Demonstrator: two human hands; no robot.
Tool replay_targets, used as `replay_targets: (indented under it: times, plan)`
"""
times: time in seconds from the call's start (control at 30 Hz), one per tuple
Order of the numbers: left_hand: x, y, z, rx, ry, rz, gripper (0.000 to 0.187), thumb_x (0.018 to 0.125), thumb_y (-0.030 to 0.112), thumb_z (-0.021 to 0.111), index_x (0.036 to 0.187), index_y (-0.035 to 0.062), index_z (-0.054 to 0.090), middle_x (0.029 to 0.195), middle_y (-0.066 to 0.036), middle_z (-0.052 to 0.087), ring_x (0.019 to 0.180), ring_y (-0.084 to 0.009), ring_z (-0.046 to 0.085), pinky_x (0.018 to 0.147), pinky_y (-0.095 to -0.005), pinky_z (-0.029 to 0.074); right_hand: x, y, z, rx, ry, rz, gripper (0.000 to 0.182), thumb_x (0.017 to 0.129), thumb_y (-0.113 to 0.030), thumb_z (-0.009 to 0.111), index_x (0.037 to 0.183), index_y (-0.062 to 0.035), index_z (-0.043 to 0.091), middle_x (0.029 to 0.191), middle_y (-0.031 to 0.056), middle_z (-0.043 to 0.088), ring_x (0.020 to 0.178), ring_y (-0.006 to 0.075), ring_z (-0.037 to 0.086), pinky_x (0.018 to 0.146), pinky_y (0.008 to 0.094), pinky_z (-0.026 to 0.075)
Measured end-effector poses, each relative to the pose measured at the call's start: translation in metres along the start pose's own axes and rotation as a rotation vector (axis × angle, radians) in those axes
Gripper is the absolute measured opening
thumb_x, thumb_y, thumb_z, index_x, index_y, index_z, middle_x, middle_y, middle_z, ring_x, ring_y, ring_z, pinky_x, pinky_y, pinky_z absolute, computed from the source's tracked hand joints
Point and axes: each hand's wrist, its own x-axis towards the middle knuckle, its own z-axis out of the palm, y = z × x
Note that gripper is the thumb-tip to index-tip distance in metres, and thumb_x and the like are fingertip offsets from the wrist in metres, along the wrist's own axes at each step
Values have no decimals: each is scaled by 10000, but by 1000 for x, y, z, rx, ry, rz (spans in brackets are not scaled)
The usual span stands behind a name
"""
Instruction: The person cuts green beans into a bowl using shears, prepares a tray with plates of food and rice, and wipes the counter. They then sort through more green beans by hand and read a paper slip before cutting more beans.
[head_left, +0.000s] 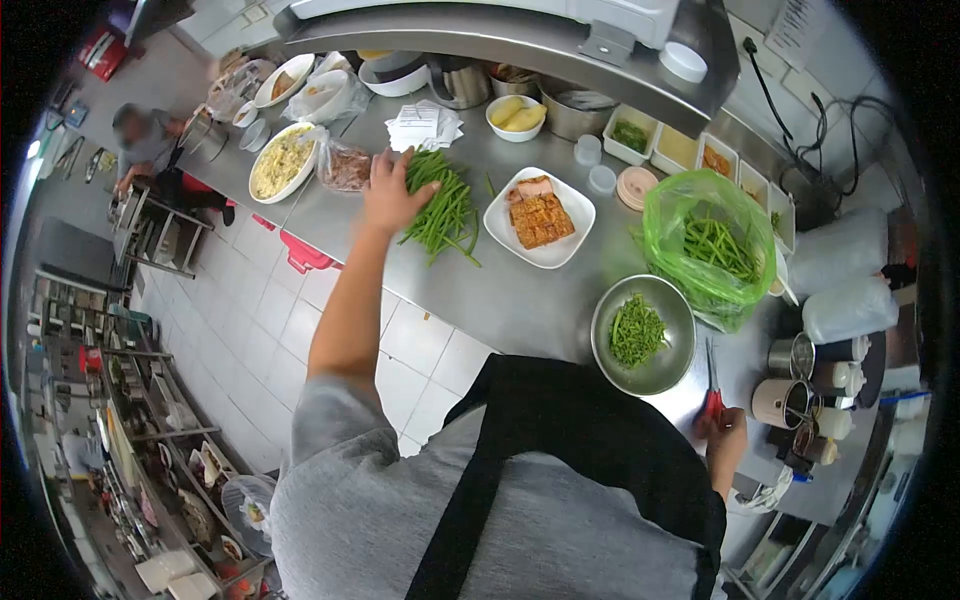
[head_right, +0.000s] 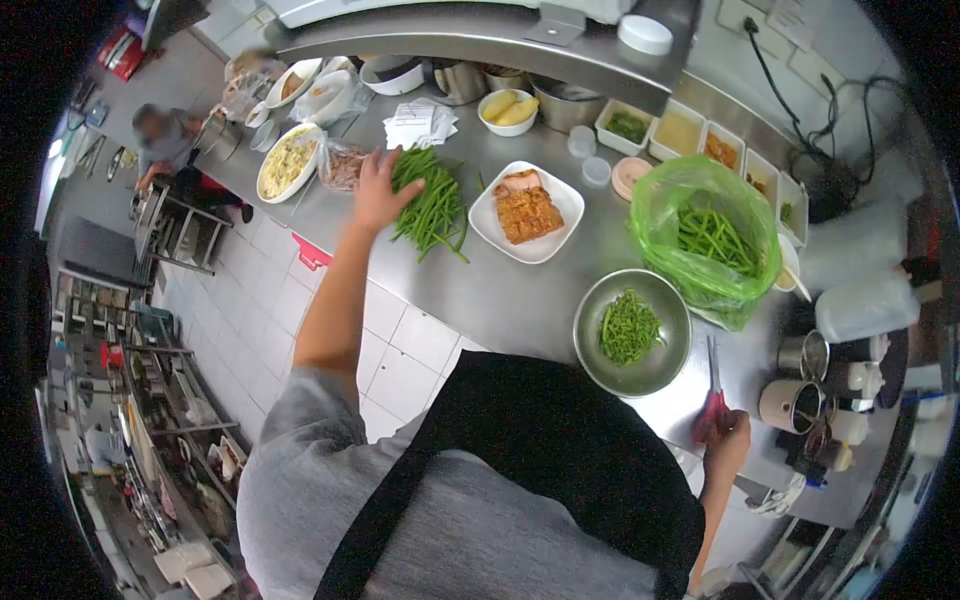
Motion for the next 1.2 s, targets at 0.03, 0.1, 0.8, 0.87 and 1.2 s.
replay_targets:
  times: [0.03,0.1,0.8,0.87,1.2]
  plan:
    - [-12,13,-8,56,146,69,553,709,379,675,1167,114,517,1167,-173,469,1089,-341,446,899,-430,377,3,3,3,-41,13,-29,151,693,-76,640,777,-5,537,753,145,543,706,295,556,653,369,441]
    - [-45,33,-14,-111,157,166,388,665,202,702,1004,71,565,1053,-154,506,990,-326,484,824,-413,406,11,15,14,-107,56,-67,140,667,-41,637,721,-12,511,735,141,514,722,305,523,663,389,413]
    - [-314,43,-17,-504,-236,-384,546,725,212,645,1224,95,457,1180,-203,454,1104,-366,427,934,-412,368,1,-184,17,779,-192,-606,112,831,-80,546,745,-8,536,675,46,533,604,105,481,557,233,385]
    - [-398,20,19,-639,-926,-739,498,789,284,588,1226,75,475,1206,-172,486,1120,-292,451,930,-384,369,-3,-205,25,808,-331,-643,86,828,-76,545,782,-6,561,695,59,559,619,112,508,568,239,405]
    - [-231,-88,-54,-1534,361,-1174,472,842,116,537,1232,-1,298,1074,-206,522,953,-299,572,850,-401,482,-21,-252,95,985,-1256,-280,330,872,-68,498,1184,-16,404,971,162,585,870,212,597,749,319,488]
